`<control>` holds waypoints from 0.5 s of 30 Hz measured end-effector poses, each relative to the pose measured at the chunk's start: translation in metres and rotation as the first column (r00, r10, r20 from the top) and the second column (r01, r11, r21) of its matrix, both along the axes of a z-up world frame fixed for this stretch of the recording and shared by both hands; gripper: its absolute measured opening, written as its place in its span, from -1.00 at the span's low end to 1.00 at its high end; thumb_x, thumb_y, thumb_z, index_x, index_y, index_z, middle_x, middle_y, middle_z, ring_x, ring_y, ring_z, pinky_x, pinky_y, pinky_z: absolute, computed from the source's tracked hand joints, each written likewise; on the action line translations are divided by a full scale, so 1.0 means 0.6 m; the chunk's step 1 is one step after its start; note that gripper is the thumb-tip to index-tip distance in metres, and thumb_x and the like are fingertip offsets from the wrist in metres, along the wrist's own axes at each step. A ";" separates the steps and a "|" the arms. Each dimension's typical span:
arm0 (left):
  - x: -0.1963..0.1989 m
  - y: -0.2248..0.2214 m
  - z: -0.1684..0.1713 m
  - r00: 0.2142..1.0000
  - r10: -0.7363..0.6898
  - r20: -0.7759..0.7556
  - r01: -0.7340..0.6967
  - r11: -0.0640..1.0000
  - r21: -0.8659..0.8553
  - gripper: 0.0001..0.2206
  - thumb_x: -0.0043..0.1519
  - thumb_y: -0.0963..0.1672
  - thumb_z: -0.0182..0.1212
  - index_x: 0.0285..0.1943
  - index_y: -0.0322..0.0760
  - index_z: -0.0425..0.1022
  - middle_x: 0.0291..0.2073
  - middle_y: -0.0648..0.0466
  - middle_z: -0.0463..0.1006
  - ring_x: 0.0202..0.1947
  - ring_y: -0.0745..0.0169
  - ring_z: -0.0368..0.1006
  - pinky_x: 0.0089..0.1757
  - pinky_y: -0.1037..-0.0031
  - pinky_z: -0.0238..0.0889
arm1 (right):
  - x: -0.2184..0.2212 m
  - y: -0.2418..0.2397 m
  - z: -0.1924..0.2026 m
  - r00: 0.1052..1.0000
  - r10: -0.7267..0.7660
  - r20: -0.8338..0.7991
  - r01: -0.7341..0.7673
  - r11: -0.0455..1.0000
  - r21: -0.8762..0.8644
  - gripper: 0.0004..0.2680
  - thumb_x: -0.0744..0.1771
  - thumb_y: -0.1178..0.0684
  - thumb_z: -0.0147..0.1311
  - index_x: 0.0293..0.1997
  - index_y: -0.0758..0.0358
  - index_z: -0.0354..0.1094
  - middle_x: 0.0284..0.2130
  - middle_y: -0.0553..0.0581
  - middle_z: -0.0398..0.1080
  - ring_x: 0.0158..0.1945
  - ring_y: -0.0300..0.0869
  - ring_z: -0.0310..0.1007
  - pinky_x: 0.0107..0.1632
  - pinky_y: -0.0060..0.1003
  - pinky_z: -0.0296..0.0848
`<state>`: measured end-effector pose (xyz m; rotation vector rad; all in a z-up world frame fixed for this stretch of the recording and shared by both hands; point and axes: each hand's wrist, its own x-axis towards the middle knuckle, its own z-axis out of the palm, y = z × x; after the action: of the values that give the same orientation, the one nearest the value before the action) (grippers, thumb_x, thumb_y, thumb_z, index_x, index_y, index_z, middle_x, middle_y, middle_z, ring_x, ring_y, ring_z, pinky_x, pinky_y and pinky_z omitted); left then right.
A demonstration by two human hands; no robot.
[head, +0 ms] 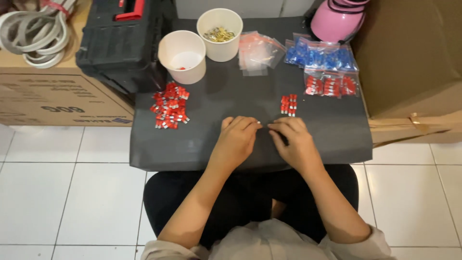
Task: Sorting red automotive fuses and placing them into small plastic bags on a workspace.
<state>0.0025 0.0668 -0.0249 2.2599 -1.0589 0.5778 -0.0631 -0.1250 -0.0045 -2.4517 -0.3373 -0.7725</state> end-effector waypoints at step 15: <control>0.040 -0.147 -0.046 0.999 0.037 0.015 -0.037 0.999 0.016 -0.73 0.18 -0.18 0.19 0.06 -0.04 0.48 -0.09 0.16 0.51 -0.05 0.21 0.54 0.06 0.34 0.21 | 0.024 -0.071 -0.012 0.940 -0.341 0.035 0.337 0.938 0.076 -0.95 0.32 0.23 0.28 -0.20 0.25 0.54 -0.32 0.14 0.51 -0.24 0.04 0.52 -0.19 -0.15 0.53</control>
<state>0.0262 -0.0211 -0.0528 2.2969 -1.0341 0.6047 -0.0486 -0.1677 -0.0117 -2.4595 0.1010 -0.9682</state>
